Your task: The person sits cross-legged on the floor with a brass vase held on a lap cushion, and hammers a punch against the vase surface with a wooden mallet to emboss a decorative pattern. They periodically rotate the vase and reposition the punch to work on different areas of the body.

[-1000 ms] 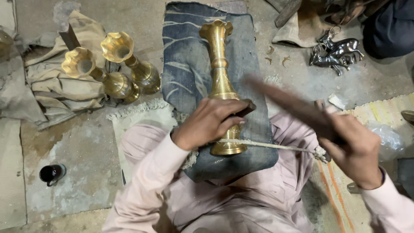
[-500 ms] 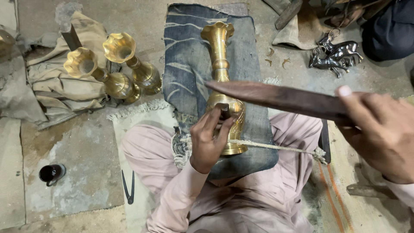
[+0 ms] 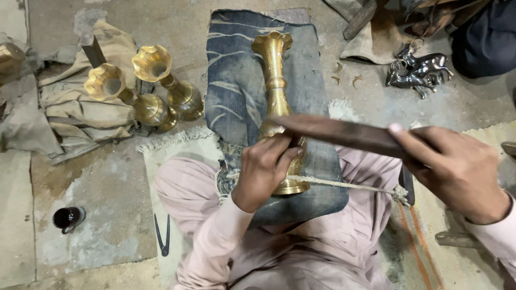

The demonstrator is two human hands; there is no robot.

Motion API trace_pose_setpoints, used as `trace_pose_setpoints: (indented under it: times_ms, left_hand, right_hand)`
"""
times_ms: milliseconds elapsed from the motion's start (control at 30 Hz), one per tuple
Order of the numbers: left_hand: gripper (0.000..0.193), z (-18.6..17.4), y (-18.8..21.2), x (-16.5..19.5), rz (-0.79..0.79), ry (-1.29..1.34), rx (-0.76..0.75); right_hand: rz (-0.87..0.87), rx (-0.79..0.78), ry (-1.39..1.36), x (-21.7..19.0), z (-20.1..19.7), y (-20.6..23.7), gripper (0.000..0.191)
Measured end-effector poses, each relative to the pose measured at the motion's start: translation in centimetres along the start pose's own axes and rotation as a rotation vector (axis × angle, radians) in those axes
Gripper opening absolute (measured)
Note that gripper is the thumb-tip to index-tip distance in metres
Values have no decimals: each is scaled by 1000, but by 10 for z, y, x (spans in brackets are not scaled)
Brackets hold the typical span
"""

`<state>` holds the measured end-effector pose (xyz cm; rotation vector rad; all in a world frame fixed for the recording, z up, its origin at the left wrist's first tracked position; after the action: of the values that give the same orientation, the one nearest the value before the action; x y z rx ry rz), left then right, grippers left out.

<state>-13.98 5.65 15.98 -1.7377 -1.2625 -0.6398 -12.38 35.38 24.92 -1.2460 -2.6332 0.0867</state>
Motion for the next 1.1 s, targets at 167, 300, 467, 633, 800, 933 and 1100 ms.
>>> trace_pose_setpoints:
  times_ms: [167,300,467,633,800,933,1100]
  left_hand:
    - [27,-22,-8,-20,-243,582,127]
    - [30,-28,-16,-52,-322,810,114]
    - [25,2,-45,-100,-437,579,34]
    - [25,35,-76,-128,-404,607,-132]
    - [34,49,-92,-135,-485,875,-230]
    - [38,51,-99,-132,-442,753,-141]
    - [46,46,-102,-126,-432,500,-76]
  right_hand:
    - [354,308,-556,-1,39,55,77]
    - [599,479,-764,-30,85,94,65]
    - [1041,310,-1183,-73,140,120,35]
    - [944,393,-1215,-99,150,109,37]
    - [1006,358,-1261,-96,150,112,36]
    - [989,351,-1166,-88,148,117,34]
    - [1020,338,-1177,-86,162,116,33]
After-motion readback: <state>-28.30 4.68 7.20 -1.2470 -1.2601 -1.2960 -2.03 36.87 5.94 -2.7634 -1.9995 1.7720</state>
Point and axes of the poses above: each hand's wrist, its own y-axis away from the middle knuckle, its own z-axis out of the palm, x = y × z, the point moved 3 cm from there along -y, towards the middle knuckle, and after that the axes turned 9 degrees about -z, right-handed, at the moved point
